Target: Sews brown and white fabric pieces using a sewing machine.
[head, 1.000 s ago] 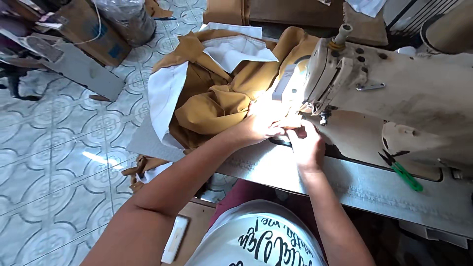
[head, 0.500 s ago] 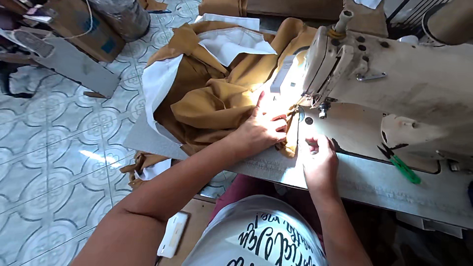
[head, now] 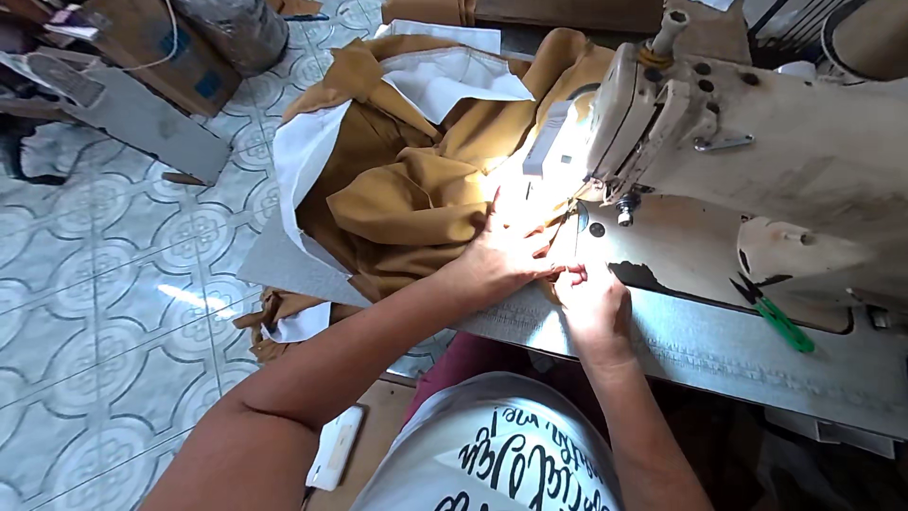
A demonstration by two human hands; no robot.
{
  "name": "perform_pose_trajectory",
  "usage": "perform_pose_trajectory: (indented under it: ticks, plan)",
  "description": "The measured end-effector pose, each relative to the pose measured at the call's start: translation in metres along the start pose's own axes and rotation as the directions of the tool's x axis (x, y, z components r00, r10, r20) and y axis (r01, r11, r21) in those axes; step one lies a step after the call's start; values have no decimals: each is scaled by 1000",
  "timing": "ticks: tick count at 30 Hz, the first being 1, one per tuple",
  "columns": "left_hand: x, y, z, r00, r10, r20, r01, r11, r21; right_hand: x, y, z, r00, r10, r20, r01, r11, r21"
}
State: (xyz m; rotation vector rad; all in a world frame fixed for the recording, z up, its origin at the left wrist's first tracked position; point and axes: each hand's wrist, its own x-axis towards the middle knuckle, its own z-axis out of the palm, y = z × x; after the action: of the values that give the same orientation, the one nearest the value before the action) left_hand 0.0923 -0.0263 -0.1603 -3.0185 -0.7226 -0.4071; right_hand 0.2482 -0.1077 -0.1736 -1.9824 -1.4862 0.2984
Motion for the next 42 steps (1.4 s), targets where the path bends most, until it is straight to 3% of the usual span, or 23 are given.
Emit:
perform_pose_trajectory:
  ticks: [10, 17, 25, 32, 36, 38, 40, 42]
  plan:
    - [0, 7, -8, 991, -67, 115, 63, 997, 33, 2, -1, -6, 994, -17, 110, 20, 999, -26]
    - [-1, 7, -10, 989, -75, 131, 73, 997, 19, -5, 10, -4, 991, -132, 29, 132, 991, -2]
    - [10, -8, -8, 988, -93, 126, 94, 996, 3, 11, 11, 2, 993, -116, 33, 117, 993, -2]
    - [27, -32, 10, 995, -94, 14, 94, 995, -23, 36, 6, 9, 997, -43, 67, 53, 988, -145]
    - [30, -37, 17, 994, -85, -61, 84, 996, -18, 41, 8, 10, 996, -4, 90, 14, 993, -120]
    - [23, -31, 12, 989, -140, -57, 141, 990, 4, 37, 12, 8, 996, -14, 86, 21, 996, -87]
    - [6, -19, -6, 956, -291, -40, 293, 954, 60, 28, 11, 5, 996, 27, 87, -16, 992, -124]
    - [-13, -9, -25, 862, -507, 25, 498, 854, 147, 22, 13, 10, 998, 30, 53, -19, 980, -199]
